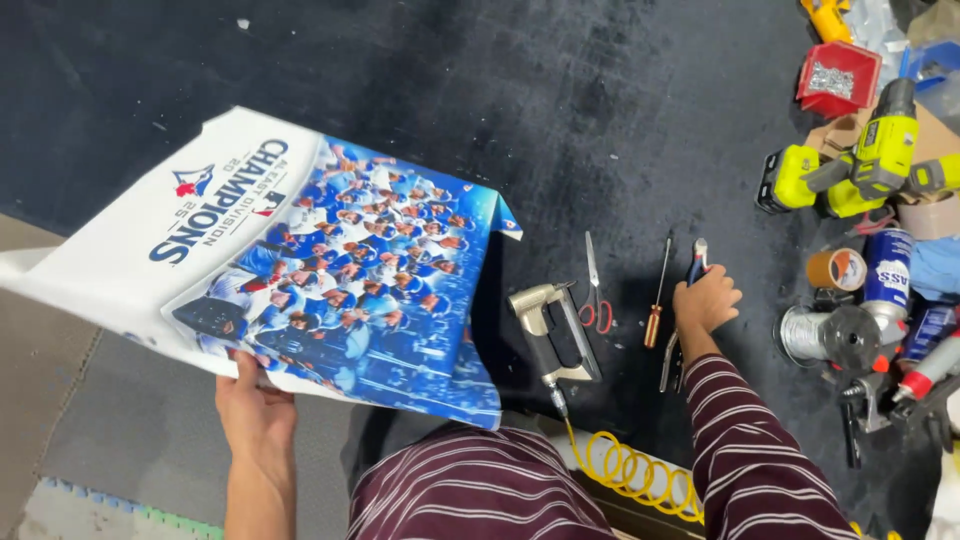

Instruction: Attaching a poster to a wooden stretcher frame using a staple gun and trimming the excess edges with scissors.

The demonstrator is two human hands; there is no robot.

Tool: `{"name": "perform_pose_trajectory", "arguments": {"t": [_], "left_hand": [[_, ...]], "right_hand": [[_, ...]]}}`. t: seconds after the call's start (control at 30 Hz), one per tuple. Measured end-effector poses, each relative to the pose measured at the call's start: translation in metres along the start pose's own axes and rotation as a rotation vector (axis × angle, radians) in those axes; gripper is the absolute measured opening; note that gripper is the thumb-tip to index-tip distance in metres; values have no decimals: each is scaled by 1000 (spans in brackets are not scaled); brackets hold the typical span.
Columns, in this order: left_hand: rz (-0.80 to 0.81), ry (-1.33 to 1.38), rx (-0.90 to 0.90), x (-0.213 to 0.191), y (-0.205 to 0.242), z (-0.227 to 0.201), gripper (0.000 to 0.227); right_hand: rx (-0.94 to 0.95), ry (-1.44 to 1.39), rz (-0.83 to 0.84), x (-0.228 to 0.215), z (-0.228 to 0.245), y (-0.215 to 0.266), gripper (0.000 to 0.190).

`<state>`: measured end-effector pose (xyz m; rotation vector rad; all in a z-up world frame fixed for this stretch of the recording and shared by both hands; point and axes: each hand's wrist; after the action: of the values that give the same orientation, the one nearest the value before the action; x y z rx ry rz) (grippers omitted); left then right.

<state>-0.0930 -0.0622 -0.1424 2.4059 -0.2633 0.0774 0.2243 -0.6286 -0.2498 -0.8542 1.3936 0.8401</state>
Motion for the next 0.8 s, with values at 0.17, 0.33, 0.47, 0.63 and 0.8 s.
{"name": "perform_pose_trajectory", "arguments": {"t": [0.17,0.33,0.47,0.63,0.8], "left_hand": [[46,83,82,-42,-140,77,27],[-16,87,50,-56,-203,111,28],[-11,102,-5,-46,-199,105,32],[26,100,-20,-61,-193,100,34],[69,28,-68,-73,-121,57,33]], "right_hand": [[-144,108,-93,42,-13,-19,49],[-356,-24,-292,-15,35,48,72],[-527,-196,183,0,55,91,31],[-550,-166,192,34,48,107,27],[-515,-10,199,39,53,123,45]]}}
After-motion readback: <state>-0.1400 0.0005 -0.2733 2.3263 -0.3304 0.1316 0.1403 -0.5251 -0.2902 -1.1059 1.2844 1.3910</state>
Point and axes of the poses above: each hand's wrist, its own y-axis away from the middle knuckle, its own x-axis out of the palm, z = x × y, and after that the axes turned 2 degrees about -z, right-handed
